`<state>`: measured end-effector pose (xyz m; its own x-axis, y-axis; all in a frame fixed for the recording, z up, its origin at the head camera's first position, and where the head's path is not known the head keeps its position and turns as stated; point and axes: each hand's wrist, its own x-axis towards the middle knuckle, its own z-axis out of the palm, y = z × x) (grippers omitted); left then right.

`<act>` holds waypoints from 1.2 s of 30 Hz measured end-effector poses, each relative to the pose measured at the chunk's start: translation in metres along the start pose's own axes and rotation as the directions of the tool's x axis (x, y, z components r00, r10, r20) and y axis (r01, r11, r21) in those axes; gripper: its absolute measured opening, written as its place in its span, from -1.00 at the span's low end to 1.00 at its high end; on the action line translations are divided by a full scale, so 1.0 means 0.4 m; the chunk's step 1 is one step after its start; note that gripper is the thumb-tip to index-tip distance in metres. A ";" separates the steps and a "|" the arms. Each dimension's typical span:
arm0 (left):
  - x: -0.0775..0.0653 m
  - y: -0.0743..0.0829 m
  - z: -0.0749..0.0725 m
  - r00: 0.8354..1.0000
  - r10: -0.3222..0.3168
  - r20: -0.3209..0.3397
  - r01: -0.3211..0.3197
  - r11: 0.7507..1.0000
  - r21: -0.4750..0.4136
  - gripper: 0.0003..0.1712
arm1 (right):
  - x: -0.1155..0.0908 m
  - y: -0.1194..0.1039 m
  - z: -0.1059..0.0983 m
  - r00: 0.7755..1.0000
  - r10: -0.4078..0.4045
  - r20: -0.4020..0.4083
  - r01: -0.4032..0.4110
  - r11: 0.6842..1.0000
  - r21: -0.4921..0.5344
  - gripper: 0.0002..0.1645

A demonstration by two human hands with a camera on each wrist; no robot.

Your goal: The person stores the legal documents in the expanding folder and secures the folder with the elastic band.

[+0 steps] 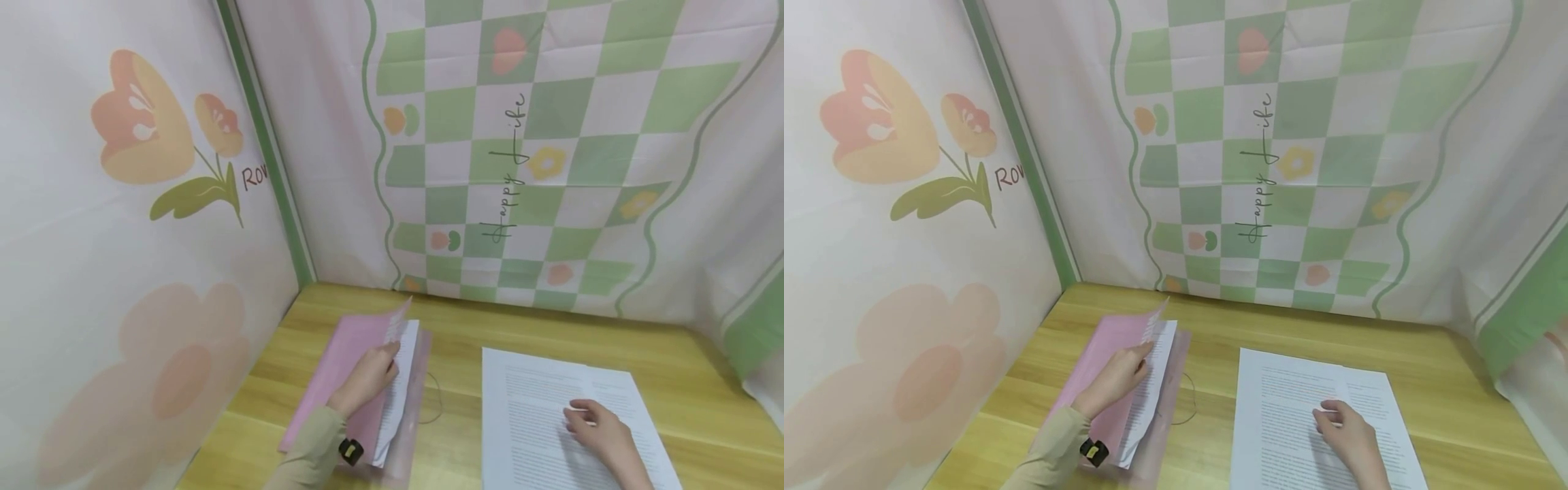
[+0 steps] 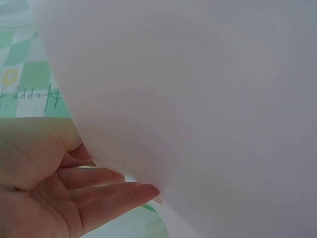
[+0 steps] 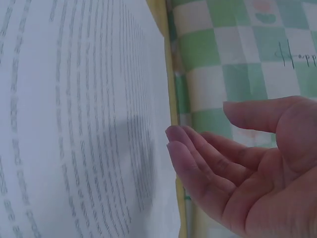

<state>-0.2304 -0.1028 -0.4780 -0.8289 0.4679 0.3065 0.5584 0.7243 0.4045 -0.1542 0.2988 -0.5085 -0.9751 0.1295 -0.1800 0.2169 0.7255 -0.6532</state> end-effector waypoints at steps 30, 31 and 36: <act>-0.002 0.004 -0.002 0.999 0.045 -0.009 -0.045 0.997 0.063 -0.59 | -0.026 0.124 0.000 0.964 0.267 -0.018 -0.263 0.933 -0.245 0.42; -0.001 0.004 -0.002 0.999 0.047 -0.008 -0.046 0.997 0.064 -0.60 | -0.025 0.121 0.004 0.962 0.273 -0.023 -0.270 0.931 -0.243 0.44; 0.000 0.003 -0.003 0.999 0.049 -0.003 -0.048 0.997 0.062 -0.58 | -0.022 0.114 0.013 0.963 0.267 -0.040 -0.269 0.932 -0.242 0.39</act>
<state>-0.2298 -0.1027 -0.4764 -0.8008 0.5012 0.3279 0.5947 0.7308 0.3352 -0.1353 0.3273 -0.5406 -0.8826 0.3458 -0.3184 0.4534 0.8053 -0.3821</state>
